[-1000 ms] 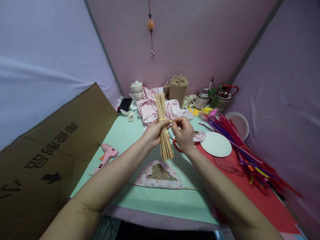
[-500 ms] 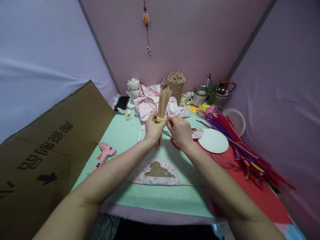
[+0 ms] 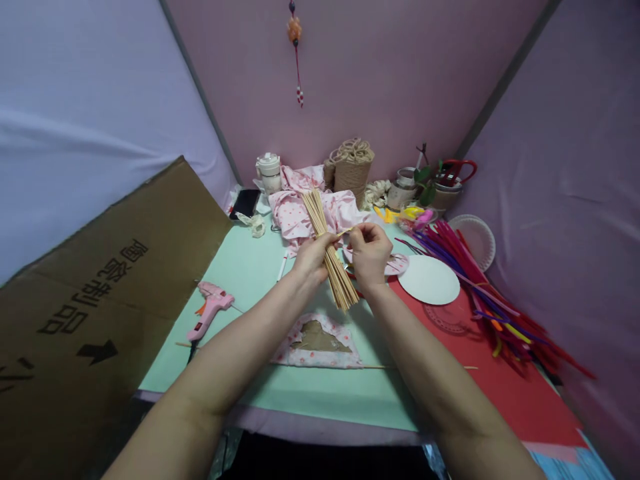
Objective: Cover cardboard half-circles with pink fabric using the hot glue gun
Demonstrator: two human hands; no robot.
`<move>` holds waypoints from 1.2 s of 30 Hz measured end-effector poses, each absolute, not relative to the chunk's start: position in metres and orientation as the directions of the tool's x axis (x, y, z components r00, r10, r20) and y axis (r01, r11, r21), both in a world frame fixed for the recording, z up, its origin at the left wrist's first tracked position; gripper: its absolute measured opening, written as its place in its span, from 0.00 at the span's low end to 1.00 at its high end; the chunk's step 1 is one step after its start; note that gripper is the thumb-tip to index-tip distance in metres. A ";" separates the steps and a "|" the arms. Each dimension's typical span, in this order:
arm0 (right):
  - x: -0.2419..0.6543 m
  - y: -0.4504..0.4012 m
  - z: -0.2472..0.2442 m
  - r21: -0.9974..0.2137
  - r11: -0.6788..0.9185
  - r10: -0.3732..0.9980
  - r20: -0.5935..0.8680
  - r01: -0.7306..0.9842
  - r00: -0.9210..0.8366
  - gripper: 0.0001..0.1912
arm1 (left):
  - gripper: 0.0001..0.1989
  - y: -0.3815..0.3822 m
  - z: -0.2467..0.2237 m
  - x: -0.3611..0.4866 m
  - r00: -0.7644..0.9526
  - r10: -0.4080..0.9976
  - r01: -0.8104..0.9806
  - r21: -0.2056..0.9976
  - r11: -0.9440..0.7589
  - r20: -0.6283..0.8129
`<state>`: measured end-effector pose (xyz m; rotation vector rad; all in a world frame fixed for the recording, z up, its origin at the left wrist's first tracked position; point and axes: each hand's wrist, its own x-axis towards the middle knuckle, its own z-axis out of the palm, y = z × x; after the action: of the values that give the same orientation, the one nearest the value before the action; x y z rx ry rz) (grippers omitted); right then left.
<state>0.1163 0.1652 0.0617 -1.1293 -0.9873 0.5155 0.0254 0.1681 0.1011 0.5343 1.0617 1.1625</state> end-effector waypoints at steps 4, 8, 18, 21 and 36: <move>0.122 0.160 0.054 -0.857 0.458 0.769 0.515 0.236 0.379 0.06 | 0.05 0.164 0.105 0.024 0.101 0.901 -0.450 0.788 0.420 -0.423; 0.135 0.152 0.052 -0.615 0.594 0.671 0.735 0.519 0.103 0.06 | 0.05 0.164 0.104 0.017 0.094 0.912 -0.429 0.810 0.399 -0.399; 0.153 0.163 0.078 -0.791 0.438 0.890 0.448 0.426 -0.084 0.08 | 0.11 0.165 0.089 -0.002 -0.026 0.996 0.078 0.994 -0.080 0.083; 0.153 0.164 0.090 -0.682 0.481 0.867 0.462 0.551 -0.185 0.06 | 0.11 0.165 0.092 -0.004 -0.022 0.982 0.187 0.965 -0.183 0.190; 0.153 0.175 0.089 -0.571 0.443 0.818 0.574 0.691 -0.050 0.04 | 0.12 0.173 0.094 -0.008 0.065 0.981 0.257 0.947 -0.194 0.183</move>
<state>0.1534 0.1747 0.0892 -1.2935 -1.7843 0.1745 -0.0080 0.1726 0.0943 1.5688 1.2750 1.1818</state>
